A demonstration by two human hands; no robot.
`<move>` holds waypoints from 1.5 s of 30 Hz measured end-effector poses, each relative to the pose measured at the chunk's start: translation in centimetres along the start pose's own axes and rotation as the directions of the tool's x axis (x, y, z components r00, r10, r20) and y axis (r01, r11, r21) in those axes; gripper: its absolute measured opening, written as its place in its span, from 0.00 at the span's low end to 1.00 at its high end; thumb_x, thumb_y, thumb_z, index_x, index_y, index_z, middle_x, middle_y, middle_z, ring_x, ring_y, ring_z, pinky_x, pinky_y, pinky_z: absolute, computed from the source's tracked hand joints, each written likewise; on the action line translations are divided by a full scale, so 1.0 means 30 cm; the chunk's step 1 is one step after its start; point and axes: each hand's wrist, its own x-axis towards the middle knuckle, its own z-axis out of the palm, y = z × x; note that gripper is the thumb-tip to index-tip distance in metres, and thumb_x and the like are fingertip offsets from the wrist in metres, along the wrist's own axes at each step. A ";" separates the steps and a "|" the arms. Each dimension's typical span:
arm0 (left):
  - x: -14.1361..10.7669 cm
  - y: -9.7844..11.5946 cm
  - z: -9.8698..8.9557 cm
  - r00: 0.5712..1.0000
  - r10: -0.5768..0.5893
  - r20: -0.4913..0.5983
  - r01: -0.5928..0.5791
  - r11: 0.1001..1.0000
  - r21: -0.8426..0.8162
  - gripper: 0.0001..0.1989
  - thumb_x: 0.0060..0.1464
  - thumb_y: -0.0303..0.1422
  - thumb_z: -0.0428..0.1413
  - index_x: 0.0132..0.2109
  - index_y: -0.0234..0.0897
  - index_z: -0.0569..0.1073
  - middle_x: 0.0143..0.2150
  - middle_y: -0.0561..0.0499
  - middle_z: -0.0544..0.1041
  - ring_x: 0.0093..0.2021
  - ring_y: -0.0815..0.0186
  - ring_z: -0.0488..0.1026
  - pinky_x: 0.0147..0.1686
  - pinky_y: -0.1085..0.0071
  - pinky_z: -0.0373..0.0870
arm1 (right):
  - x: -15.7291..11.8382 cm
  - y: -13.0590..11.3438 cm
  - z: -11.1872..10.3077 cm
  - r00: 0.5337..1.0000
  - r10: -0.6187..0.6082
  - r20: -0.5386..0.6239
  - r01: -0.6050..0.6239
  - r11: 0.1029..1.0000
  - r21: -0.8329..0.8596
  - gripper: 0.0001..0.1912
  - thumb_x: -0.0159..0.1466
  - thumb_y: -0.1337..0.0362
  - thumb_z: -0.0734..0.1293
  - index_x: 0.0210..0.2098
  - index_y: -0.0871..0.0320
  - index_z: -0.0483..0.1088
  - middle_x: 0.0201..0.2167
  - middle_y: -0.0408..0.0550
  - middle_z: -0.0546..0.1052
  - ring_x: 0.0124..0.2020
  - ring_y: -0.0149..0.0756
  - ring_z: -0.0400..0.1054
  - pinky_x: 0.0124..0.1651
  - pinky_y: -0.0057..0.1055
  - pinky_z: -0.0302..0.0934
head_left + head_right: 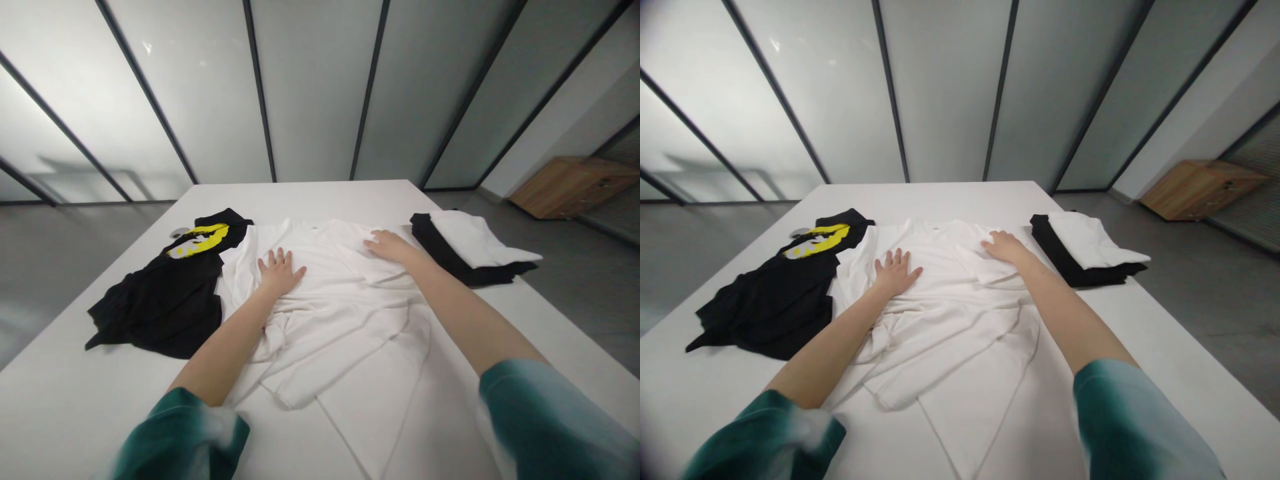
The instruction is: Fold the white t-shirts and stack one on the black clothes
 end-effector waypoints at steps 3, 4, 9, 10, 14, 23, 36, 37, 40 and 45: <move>-0.001 0.001 -0.002 1.000 -0.006 0.012 0.006 1.000 -0.003 0.41 0.64 0.57 0.36 0.74 0.36 0.51 0.77 0.38 0.46 0.75 0.40 0.41 0.67 0.36 0.43 | 0.000 -0.045 0.100 0.993 0.053 0.108 -0.043 0.995 -0.086 0.42 0.67 0.39 0.57 0.71 0.60 0.57 0.72 0.67 0.54 0.71 0.64 0.49 0.66 0.60 0.50; 0.000 0.001 -0.002 1.000 -0.007 0.013 0.007 1.000 -0.002 0.41 0.64 0.57 0.36 0.74 0.36 0.51 0.77 0.38 0.46 0.75 0.40 0.42 0.67 0.36 0.43 | 0.002 -0.048 0.121 0.992 0.061 0.110 -0.050 0.994 -0.096 0.44 0.67 0.37 0.55 0.72 0.59 0.53 0.73 0.66 0.50 0.72 0.65 0.44 0.67 0.63 0.46; 0.003 0.000 0.005 1.000 -0.006 0.003 0.006 1.000 0.007 0.41 0.64 0.56 0.36 0.75 0.37 0.50 0.77 0.39 0.45 0.75 0.41 0.41 0.67 0.37 0.44 | 0.045 -0.018 0.145 0.997 0.025 0.076 -0.016 0.994 -0.109 0.44 0.68 0.38 0.51 0.74 0.59 0.48 0.75 0.63 0.45 0.74 0.60 0.38 0.71 0.59 0.36; 0.004 0.000 0.008 1.000 -0.005 0.000 0.005 1.000 0.010 0.41 0.64 0.56 0.36 0.75 0.37 0.50 0.77 0.39 0.46 0.75 0.40 0.41 0.67 0.37 0.44 | 0.058 -0.012 0.142 0.998 0.009 0.061 -0.003 0.994 -0.110 0.42 0.69 0.39 0.51 0.74 0.59 0.49 0.75 0.63 0.46 0.74 0.59 0.39 0.71 0.58 0.36; 0.016 0.004 0.014 1.000 -0.008 -0.013 0.009 1.000 0.010 0.41 0.64 0.57 0.36 0.75 0.37 0.50 0.77 0.39 0.46 0.75 0.40 0.41 0.67 0.37 0.44 | 0.084 -0.018 0.126 1.000 -0.023 0.021 0.026 0.991 -0.129 0.38 0.70 0.42 0.52 0.71 0.58 0.55 0.73 0.64 0.51 0.73 0.59 0.43 0.70 0.59 0.37; 0.097 0.010 0.011 0.998 0.059 -0.028 -0.058 0.998 0.013 0.42 0.64 0.57 0.35 0.75 0.35 0.50 0.76 0.36 0.46 0.75 0.40 0.41 0.67 0.36 0.43 | -0.085 -0.146 0.119 0.991 -0.133 0.034 0.136 0.984 -0.115 0.36 0.70 0.45 0.55 0.71 0.59 0.55 0.73 0.61 0.53 0.73 0.56 0.45 0.71 0.51 0.41; 0.138 -0.229 -0.117 0.960 -0.112 -0.258 0.019 0.941 -0.337 0.21 0.63 0.32 0.43 0.56 0.33 0.75 0.54 0.41 0.79 0.54 0.58 0.75 0.56 0.65 0.69 | -0.212 -0.151 0.198 0.987 -0.163 -0.003 0.162 0.978 -0.130 0.36 0.71 0.44 0.53 0.72 0.56 0.54 0.74 0.58 0.52 0.73 0.53 0.46 0.71 0.49 0.43; 0.137 -0.276 -0.130 0.932 -0.190 -0.310 0.086 0.944 -0.319 0.20 0.62 0.30 0.44 0.54 0.32 0.76 0.53 0.40 0.78 0.54 0.58 0.75 0.56 0.65 0.69 | -0.212 -0.153 0.195 0.987 -0.162 0.002 0.161 0.979 -0.126 0.36 0.71 0.44 0.53 0.72 0.56 0.54 0.74 0.58 0.52 0.73 0.53 0.46 0.71 0.49 0.43; 0.139 -0.411 -0.146 0.881 -0.352 -0.317 0.279 0.926 -0.254 0.19 0.61 0.33 0.46 0.52 0.31 0.76 0.54 0.36 0.77 0.58 0.53 0.72 0.57 0.62 0.67 | -0.214 -0.158 0.192 0.987 -0.158 0.009 0.158 0.981 -0.115 0.36 0.71 0.45 0.53 0.72 0.57 0.54 0.74 0.59 0.52 0.73 0.54 0.45 0.71 0.49 0.43; 0.159 -0.515 -0.125 0.901 -0.434 -0.006 0.424 0.881 -0.209 0.23 0.51 0.42 0.58 0.48 0.28 0.77 0.53 0.31 0.77 0.58 0.44 0.71 0.53 0.57 0.70 | -0.219 -0.162 0.188 0.986 -0.164 0.007 0.164 0.981 -0.107 0.36 0.71 0.45 0.54 0.72 0.57 0.54 0.74 0.59 0.52 0.73 0.54 0.46 0.71 0.50 0.43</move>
